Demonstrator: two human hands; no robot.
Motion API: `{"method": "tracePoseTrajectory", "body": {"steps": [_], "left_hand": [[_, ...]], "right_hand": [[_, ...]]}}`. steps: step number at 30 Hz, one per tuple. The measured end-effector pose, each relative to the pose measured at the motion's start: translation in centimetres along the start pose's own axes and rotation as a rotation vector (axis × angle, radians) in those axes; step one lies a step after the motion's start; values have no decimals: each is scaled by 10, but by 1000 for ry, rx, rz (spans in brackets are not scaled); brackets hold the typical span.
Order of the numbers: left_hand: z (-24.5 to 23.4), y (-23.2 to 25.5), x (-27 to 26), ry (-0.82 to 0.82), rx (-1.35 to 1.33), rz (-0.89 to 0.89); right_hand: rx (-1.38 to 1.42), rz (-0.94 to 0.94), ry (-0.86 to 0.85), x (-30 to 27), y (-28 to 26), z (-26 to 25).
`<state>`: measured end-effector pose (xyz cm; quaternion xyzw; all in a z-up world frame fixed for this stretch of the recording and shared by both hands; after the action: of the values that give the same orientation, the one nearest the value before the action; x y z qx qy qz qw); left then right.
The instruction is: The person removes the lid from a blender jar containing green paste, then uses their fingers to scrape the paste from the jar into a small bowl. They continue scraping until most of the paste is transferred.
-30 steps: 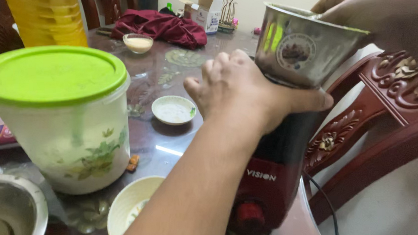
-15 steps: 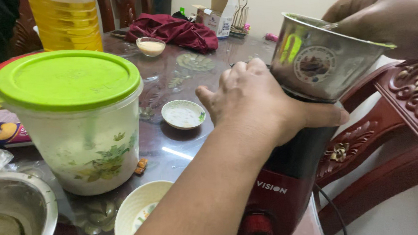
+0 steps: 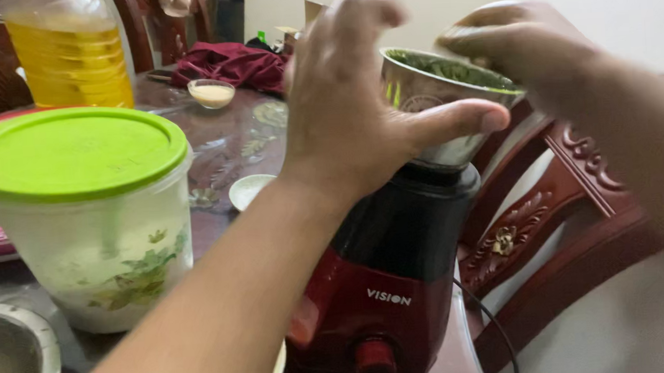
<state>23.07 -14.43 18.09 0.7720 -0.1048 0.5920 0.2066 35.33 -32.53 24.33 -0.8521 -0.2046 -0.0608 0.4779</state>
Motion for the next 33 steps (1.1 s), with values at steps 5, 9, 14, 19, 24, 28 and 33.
{"method": "tracePoseTrajectory", "body": {"steps": [5, 9, 14, 19, 24, 28, 33], "left_hand": [[-4, 2, 24, 160, 63, 520], [-6, -4, 30, 217, 124, 662], [13, -34, 20, -62, -286, -3], [55, -42, 13, -285, -1026, -417], [70, -42, 8, -522, -1211, -428], [66, -37, 12, -466, -843, -333], [60, -24, 9, -352, -646, -423]], "right_hand": [[832, 76, 566, -22, 55, 2], [562, 201, 665, -41, 71, 29], [809, 91, 843, -67, 59, 36], [778, 122, 849, -72, 45, 45], [885, -39, 711, -70, 45, 38], [1107, -176, 476, -53, 39, 48], [1102, -402, 452, -55, 39, 52]]}}
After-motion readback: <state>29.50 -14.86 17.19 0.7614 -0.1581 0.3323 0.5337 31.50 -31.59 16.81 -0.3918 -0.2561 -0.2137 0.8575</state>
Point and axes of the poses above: each hand's wrist, its own x-axis towards the middle knuckle, its own z-axis out of the palm, y = z × x, the point moved 4 cm from there along x, towards the middle knuckle, and after that the axes turned 13 degrees about x, right-handed, at the moved point
